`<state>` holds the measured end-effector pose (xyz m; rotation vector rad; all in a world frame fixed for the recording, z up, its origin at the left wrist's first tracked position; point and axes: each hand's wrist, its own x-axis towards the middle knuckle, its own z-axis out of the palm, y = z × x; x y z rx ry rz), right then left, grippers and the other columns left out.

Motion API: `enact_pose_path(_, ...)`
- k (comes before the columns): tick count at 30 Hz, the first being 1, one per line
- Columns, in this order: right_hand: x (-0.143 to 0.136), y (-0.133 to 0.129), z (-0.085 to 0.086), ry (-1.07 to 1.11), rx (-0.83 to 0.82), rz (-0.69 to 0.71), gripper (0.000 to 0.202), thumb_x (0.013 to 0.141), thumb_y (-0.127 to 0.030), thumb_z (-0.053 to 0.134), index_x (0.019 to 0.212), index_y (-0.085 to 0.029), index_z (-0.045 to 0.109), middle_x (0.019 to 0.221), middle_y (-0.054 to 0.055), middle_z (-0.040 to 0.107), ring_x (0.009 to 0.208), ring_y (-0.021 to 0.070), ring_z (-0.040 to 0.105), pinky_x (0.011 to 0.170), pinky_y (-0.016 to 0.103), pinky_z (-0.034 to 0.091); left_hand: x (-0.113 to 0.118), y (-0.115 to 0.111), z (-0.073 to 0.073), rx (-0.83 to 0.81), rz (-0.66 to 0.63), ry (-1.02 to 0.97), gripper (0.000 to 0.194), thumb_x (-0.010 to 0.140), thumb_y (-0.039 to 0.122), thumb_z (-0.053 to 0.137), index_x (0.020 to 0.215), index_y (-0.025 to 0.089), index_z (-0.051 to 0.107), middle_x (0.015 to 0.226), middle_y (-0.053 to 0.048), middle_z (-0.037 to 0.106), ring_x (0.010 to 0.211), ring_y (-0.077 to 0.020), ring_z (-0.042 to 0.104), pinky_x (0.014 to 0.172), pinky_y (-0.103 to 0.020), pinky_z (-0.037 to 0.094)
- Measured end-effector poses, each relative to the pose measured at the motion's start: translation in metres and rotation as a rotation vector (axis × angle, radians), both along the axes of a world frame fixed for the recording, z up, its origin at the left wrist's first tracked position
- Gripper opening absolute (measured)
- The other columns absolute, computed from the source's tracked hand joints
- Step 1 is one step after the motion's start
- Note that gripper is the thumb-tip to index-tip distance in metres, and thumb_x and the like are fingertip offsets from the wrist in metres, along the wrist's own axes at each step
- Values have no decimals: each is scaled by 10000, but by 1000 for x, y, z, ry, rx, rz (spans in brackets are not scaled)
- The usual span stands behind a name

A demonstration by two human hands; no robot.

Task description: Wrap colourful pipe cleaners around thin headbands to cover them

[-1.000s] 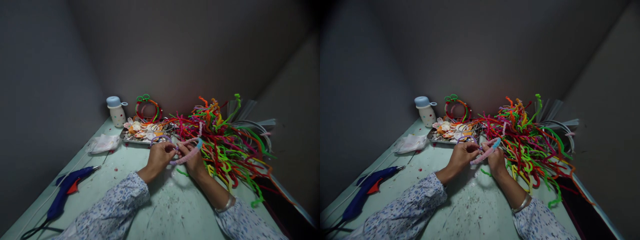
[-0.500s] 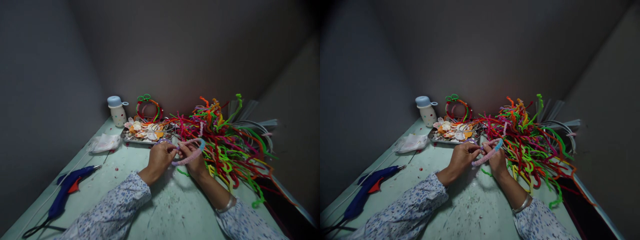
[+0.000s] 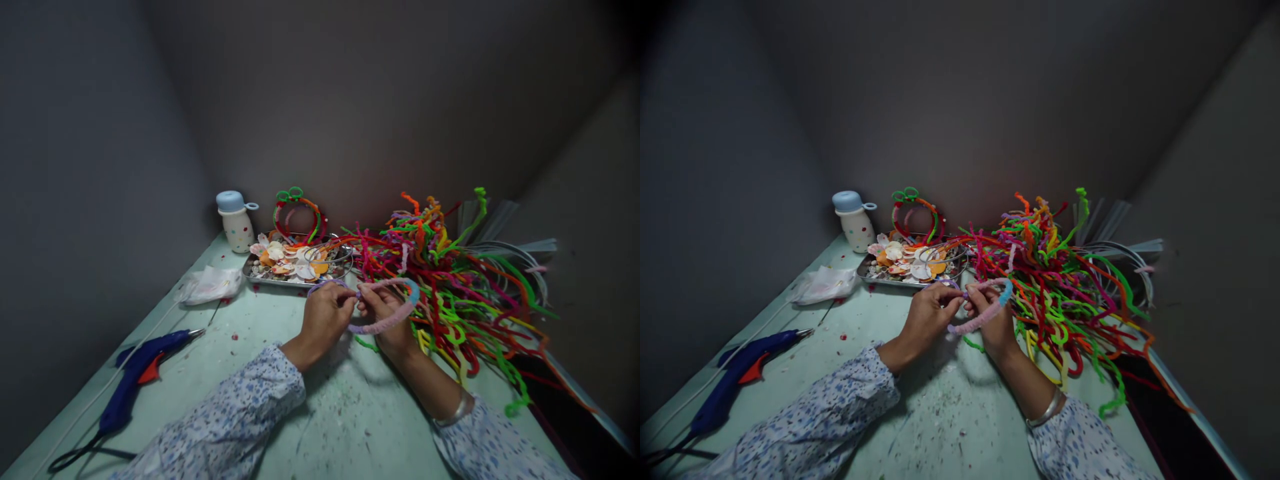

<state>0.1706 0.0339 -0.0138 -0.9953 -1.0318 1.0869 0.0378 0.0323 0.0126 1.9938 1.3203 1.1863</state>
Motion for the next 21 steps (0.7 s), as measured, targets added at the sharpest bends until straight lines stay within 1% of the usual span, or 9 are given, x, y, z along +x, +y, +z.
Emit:
enact_pose_path(2, -1, 1, 1, 51, -7, 11, 283, 731, -444, 690, 779, -166, 659, 616, -1, 589, 543, 125, 512, 504, 253, 414, 1, -1, 0, 10, 13, -10, 155, 809, 184, 596, 884, 194, 731, 863, -42, 704, 815, -159, 626, 765, -269, 468)
enact_pose_path(4, -2, 3, 1, 69, 4, -19, 268, 726, -431, 698, 772, -170, 657, 613, -2, 592, 546, 128, 509, 502, 254, 411, 1, -2, 1, 40, 37, -17, 152, 814, 196, 602, 907, 189, 722, 878, -46, 701, 814, -158, 626, 764, -267, 471)
enact_pose_path(7, -2, 4, 1, 34, 45, -85, 269, 747, -441, 675, 780, -175, 653, 613, -1, 595, 555, 138, 519, 509, 264, 420, 1, -3, 1, 108, 68, -34, 144, 813, 232, 627, 917, 188, 716, 884, -50, 700, 812, -156, 629, 764, -261, 474)
enact_pose_path(11, -1, 2, 3, -3, 57, -95, 255, 768, -445, 655, 788, -191, 655, 613, -5, 594, 562, 148, 528, 535, 278, 435, 0, -4, 1, 179, 50, 11, 139, 835, 250, 609, 890, 196, 724, 857, -49, 702, 805, -158, 627, 764, -264, 472)
enact_pose_path(16, -2, 0, 4, 6, 57, -87, 221, 778, -429, 647, 780, -208, 645, 624, -8, 593, 562, 155, 523, 551, 290, 431, 0, -7, 4, 172, 47, 107, 154, 850, 249, 575, 894, 210, 718, 876, -58, 695, 848, -176, 621, 787, -279, 464)
enact_pose_path(21, -3, 0, 3, 0, 59, -83, 207, 789, -424, 636, 787, -217, 645, 640, -4, 593, 569, 158, 517, 561, 295, 425, 1, -9, 9, 134, 36, 88, 141, 840, 220, 557, 839, 200, 697, 830, -45, 684, 795, -166, 608, 739, -266, 449)
